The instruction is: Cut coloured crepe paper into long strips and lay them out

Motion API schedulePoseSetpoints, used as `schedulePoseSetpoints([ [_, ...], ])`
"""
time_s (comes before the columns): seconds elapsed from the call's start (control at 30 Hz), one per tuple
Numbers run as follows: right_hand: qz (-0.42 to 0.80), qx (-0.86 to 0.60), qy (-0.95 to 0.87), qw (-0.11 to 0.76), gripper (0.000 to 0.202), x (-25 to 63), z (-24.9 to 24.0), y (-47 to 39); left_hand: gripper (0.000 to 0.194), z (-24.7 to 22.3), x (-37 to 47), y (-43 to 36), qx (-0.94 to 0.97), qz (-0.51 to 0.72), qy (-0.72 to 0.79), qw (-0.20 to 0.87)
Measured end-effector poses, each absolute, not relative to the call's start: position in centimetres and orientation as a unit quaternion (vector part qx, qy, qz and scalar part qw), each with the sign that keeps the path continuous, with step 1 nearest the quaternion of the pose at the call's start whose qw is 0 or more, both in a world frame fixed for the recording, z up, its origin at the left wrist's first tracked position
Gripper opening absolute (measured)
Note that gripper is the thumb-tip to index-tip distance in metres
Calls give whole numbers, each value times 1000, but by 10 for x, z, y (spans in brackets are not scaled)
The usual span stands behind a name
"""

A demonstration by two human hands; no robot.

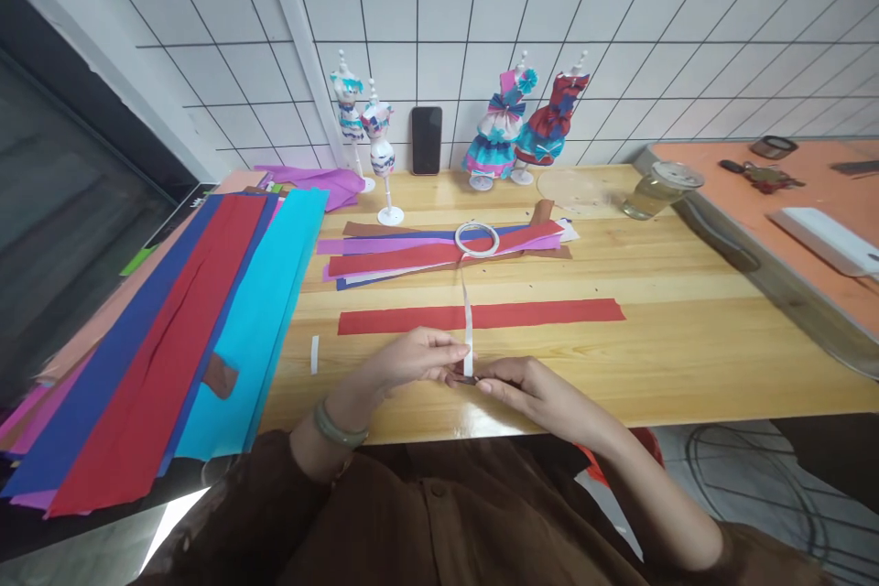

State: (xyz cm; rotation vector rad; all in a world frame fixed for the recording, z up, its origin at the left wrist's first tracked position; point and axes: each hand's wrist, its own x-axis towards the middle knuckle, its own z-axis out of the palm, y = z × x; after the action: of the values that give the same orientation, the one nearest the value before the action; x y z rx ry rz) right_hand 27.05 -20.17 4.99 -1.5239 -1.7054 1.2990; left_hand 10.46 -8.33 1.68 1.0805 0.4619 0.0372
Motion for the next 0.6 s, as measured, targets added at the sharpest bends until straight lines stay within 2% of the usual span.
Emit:
schedulePoseSetpoints([
  [0.13, 466, -584, -615, 251, 40, 274, 46, -205, 22, 15, 116, -76, 507, 57, 259, 820],
  [0.3, 472, -604, -573, 291, 40, 278, 37, -210, 21, 24, 126, -67, 495, 119, 256, 822],
  [0.4, 478, -617, -512, 358, 41, 281, 28, -213, 23, 27, 132, -63, 499, 158, 265, 810],
  [0.6, 471, -642, -302, 525, 43, 277, 8, -192, 42, 21, 150, -58, 523, 208, 293, 773],
])
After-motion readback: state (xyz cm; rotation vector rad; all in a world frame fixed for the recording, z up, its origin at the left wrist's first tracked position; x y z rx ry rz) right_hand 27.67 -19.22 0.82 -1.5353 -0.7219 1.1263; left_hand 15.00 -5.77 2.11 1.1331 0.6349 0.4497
